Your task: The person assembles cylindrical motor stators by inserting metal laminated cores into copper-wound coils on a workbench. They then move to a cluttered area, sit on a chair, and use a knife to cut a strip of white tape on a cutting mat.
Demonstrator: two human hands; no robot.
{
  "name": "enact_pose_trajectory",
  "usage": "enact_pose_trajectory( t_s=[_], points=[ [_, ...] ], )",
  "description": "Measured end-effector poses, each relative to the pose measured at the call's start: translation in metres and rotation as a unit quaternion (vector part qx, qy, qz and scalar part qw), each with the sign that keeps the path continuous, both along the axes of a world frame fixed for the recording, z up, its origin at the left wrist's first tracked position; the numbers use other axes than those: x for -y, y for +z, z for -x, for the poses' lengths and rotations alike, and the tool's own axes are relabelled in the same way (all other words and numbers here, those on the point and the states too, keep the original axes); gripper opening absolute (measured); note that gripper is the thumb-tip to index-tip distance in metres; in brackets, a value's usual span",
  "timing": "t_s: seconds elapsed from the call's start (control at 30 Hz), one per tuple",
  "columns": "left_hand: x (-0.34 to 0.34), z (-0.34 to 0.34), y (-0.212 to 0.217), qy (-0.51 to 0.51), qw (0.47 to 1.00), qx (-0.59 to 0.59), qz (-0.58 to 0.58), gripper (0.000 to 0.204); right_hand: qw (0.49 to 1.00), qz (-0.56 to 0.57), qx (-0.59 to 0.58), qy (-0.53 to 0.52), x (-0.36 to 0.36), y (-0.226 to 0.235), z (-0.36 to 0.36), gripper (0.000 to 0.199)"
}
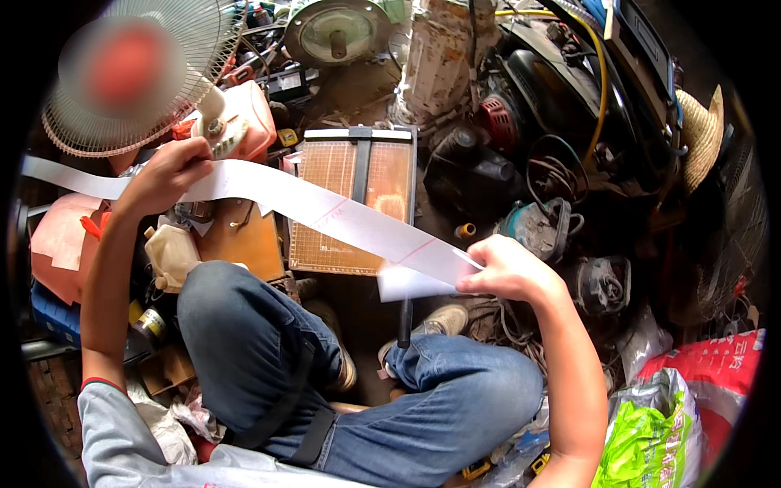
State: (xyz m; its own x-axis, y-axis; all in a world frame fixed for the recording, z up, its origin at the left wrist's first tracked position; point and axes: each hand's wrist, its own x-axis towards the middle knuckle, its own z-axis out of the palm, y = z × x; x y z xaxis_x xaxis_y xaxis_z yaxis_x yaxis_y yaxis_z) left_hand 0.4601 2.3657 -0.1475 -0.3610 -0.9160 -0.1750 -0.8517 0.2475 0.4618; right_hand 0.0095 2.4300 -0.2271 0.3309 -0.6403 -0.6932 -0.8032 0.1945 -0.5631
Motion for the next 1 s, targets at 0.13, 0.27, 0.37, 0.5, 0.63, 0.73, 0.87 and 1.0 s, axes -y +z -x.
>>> enact_pose_trajectory(
  t_s=[0.13,0.27,0.37,0.5,0.63,0.73,0.87,1.0],
  points=[
    [0.023,0.011,-0.059,0.026,0.998,-0.001,0.049,0.016,0.994,-0.003,-0.101,-0.037,-0.034,-0.022,0.037,0.027],
    [0.042,0.031,-0.114,0.02,0.999,0.005,0.033,0.016,0.966,0.005,-0.254,-0.038,-0.07,-0.043,0.039,0.03],
    [0.043,0.038,-0.138,0.033,0.995,0.037,0.085,0.017,0.953,-0.006,-0.299,0.039,-0.069,-0.077,0.015,0.029],
    [0.044,0.099,-0.164,0.005,0.962,0.032,0.272,0.03,0.971,0.046,-0.078,-0.223,-0.072,-0.143,0.041,0.035],
    [0.006,0.136,-0.185,-0.229,0.94,-0.105,0.231,0.031,0.823,0.114,0.203,-0.519,-0.066,-0.2,0.019,0.033],
    [-0.033,0.151,-0.217,-0.295,0.936,-0.142,0.128,0.031,0.73,0.112,0.285,-0.611,-0.062,-0.214,-0.01,0.03],
    [-0.054,0.166,-0.235,-0.341,0.917,-0.178,0.102,0.047,0.648,0.07,0.317,-0.689,-0.056,-0.213,-0.042,0.029],
    [-0.058,0.169,-0.245,-0.425,0.894,-0.1,0.097,0.067,0.592,0.052,0.375,-0.711,-0.059,-0.219,-0.059,0.031]
  ],
)
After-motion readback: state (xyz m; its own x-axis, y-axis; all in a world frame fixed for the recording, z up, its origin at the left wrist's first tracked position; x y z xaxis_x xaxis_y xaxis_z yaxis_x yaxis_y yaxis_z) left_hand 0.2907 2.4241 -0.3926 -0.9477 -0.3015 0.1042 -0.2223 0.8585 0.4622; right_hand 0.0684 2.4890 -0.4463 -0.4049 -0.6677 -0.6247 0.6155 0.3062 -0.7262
